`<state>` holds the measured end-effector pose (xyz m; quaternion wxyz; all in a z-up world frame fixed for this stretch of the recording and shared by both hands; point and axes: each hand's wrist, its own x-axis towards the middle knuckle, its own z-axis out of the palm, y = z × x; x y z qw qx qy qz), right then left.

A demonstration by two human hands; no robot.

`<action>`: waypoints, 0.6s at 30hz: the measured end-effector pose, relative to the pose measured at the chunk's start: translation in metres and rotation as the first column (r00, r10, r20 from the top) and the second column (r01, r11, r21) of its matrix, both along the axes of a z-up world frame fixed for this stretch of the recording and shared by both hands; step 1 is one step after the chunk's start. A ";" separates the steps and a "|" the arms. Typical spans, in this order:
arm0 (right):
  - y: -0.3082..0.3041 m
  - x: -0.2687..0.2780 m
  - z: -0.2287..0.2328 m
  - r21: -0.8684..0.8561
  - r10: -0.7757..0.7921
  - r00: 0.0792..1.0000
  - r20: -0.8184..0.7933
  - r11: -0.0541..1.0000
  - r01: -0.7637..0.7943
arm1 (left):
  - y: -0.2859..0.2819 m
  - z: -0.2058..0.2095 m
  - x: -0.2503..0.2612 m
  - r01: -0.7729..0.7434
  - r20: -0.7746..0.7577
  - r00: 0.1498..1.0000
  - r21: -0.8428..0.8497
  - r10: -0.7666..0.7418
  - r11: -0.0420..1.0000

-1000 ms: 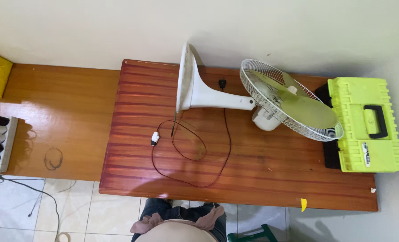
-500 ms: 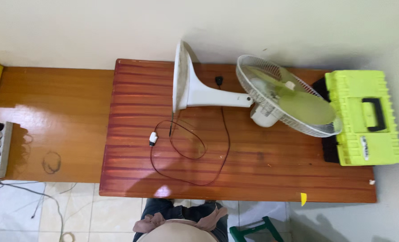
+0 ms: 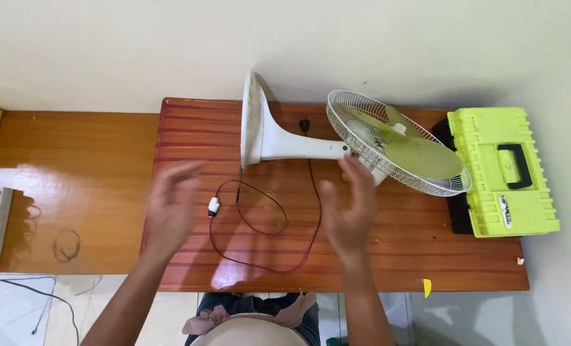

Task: The person disassembles a white electric fan on a wooden table. They remove the front grille, fan blades, and motor housing, then open a yellow toolbox and use a screwdriver to remove screws from the fan base.

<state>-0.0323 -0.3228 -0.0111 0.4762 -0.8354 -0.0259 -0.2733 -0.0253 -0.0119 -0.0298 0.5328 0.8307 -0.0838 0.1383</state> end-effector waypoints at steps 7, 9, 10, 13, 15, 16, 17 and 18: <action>0.012 0.014 -0.026 -0.020 0.063 0.997 -0.034 0.998 -0.064 | -0.076 -0.013 0.035 0.164 -0.253 0.953 -0.024 -0.164 0.986; 0.005 0.014 -0.029 0.363 -0.009 0.898 -0.440 0.913 0.187 | -0.090 -0.022 0.040 0.118 -0.471 0.863 -0.157 -0.180 0.981; 0.000 0.015 -0.031 0.488 0.030 0.786 -0.617 0.798 0.353 | -0.096 -0.027 0.044 0.097 -0.467 0.867 -0.190 -0.176 0.977; -0.038 0.018 -0.037 -0.264 -0.433 0.524 -0.733 0.892 0.367 | -0.115 -0.044 0.059 -0.001 -0.474 0.874 -0.231 -0.111 0.973; -0.063 0.019 -0.042 -0.393 -0.550 0.803 -0.228 0.807 0.441 | -0.126 -0.053 0.073 -0.103 -0.493 0.870 -0.186 -0.002 0.977; -0.075 0.020 -0.044 -0.432 -0.524 0.849 0.066 0.752 0.498 | -0.128 -0.057 0.075 -0.084 -0.452 0.892 -0.140 0.011 0.987; -0.086 0.025 -0.047 -0.494 -0.483 0.869 0.107 0.733 0.468 | -0.129 -0.059 0.078 -0.067 -0.409 0.912 -0.093 0.023 0.993; -0.098 0.032 -0.048 -0.553 -0.438 0.887 0.145 0.707 0.440 | -0.130 -0.061 0.081 -0.054 -0.365 0.931 -0.045 0.034 0.998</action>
